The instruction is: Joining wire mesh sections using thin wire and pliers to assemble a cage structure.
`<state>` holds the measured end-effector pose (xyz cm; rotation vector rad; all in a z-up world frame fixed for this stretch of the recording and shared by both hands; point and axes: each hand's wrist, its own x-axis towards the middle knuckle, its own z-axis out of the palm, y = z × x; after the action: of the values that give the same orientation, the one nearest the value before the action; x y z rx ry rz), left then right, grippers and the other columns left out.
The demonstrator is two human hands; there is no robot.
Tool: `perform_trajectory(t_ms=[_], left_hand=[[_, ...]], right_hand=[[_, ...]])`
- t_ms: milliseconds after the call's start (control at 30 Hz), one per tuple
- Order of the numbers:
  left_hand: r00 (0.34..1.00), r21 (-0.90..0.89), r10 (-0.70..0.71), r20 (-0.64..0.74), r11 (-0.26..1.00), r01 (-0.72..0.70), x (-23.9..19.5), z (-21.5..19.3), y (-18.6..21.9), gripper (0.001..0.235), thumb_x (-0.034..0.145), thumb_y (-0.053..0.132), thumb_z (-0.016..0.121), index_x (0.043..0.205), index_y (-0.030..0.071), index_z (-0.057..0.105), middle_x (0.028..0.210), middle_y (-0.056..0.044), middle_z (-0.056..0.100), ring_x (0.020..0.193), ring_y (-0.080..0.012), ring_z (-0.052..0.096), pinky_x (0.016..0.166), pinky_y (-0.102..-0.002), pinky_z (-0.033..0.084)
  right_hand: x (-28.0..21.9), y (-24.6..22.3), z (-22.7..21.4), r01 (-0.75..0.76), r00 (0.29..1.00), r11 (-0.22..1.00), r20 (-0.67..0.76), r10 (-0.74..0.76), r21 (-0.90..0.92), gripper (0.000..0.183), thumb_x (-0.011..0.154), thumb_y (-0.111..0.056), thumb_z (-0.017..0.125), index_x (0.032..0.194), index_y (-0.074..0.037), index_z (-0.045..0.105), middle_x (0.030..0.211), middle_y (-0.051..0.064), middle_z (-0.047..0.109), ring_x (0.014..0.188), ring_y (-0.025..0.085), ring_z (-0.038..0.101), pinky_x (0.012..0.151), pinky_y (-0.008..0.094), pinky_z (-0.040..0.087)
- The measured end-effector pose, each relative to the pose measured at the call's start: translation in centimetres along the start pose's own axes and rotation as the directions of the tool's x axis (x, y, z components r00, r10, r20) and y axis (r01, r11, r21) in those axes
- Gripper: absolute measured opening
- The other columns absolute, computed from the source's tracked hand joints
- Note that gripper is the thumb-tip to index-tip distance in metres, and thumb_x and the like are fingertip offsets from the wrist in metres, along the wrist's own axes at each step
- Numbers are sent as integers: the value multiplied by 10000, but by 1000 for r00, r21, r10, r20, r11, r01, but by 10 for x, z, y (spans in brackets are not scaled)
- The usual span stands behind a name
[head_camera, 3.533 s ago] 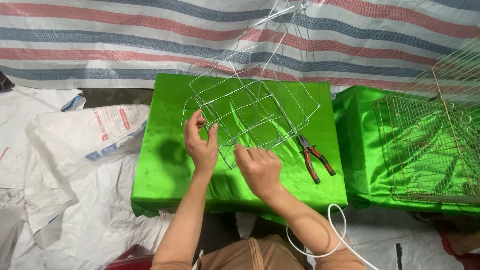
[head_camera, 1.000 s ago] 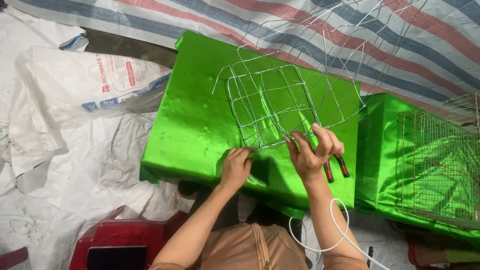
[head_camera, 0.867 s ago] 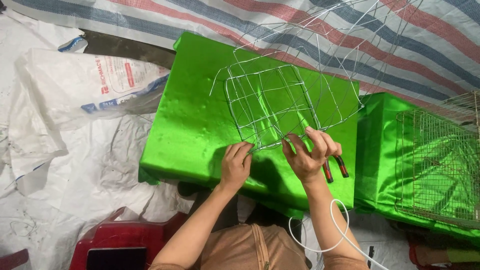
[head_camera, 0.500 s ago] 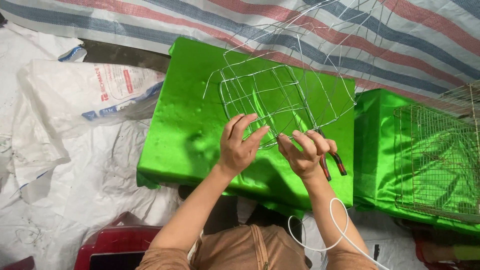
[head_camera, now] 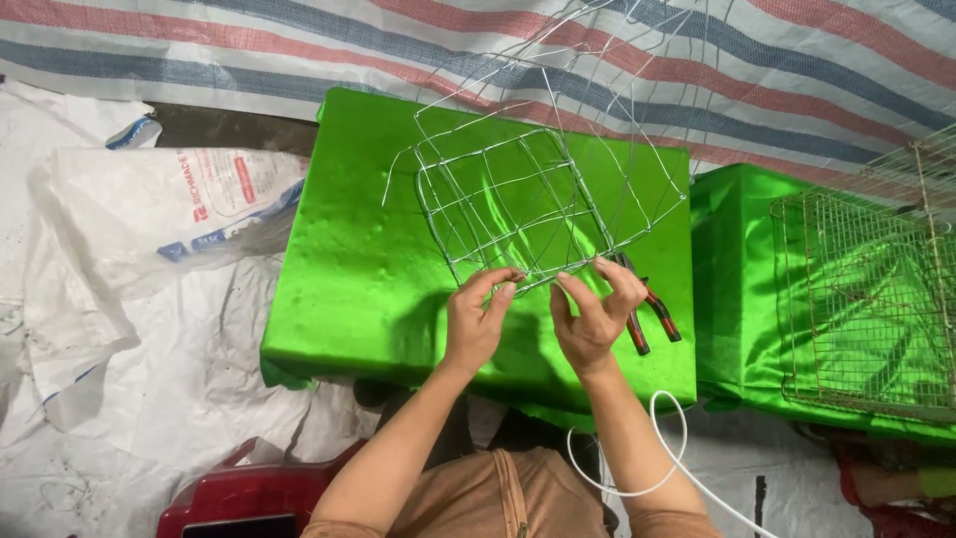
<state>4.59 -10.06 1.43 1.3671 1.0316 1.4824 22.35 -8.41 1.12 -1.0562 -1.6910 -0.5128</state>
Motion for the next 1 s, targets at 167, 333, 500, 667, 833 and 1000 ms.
perform_trajectory(t_ms=[167,333,500,667,833,1000], left_hand=[[994,-152,-108,35,982,112,4,9,-9,208,1002,187,660,1052,8,754,929,-143,762,974,-219,712,904,-402,551],[992,-148,-120,34,981,124,10,19,-14,189,992,182,686,929,16,751,868,-131,738,913,-188,681,862,-393,550],[985,-114,-169,-30,980,165,16,26,-10,300,1031,269,657,850,43,737,622,-41,585,602,-83,452,575,-256,426],[988,-91,-155,-16,984,153,15,29,-4,290,1039,238,634,864,31,737,587,-29,538,571,-79,409,549,-252,394],[986,-106,-164,-20,981,161,16,25,3,239,1020,205,643,879,37,738,616,-22,535,605,-79,413,584,-251,393],[980,-136,-198,-25,972,193,15,20,1,218,1021,204,638,917,44,743,674,-23,581,644,-63,401,611,-249,388]], right_hand=[[-16,4,-10,-372,928,886,80,365,276,170,949,-79,743,1118,-83,760,1024,115,648,888,242,631,764,356,528],[-4,-9,-8,-576,816,705,249,521,413,193,963,-43,695,1147,-14,747,797,143,764,651,199,699,609,338,562],[-13,-2,0,-439,879,873,303,368,213,260,911,-78,776,1170,-92,770,783,100,765,589,213,685,529,335,566],[-14,0,3,-492,854,839,316,412,234,197,891,-102,797,1086,-106,769,811,75,782,628,207,719,557,318,585],[-2,-4,4,-483,863,830,311,398,278,162,864,-59,812,1023,-77,785,787,91,786,590,210,725,547,302,597],[-12,-3,3,-545,833,766,322,449,342,257,905,-97,786,1160,-114,755,824,63,795,614,184,719,569,303,579]])
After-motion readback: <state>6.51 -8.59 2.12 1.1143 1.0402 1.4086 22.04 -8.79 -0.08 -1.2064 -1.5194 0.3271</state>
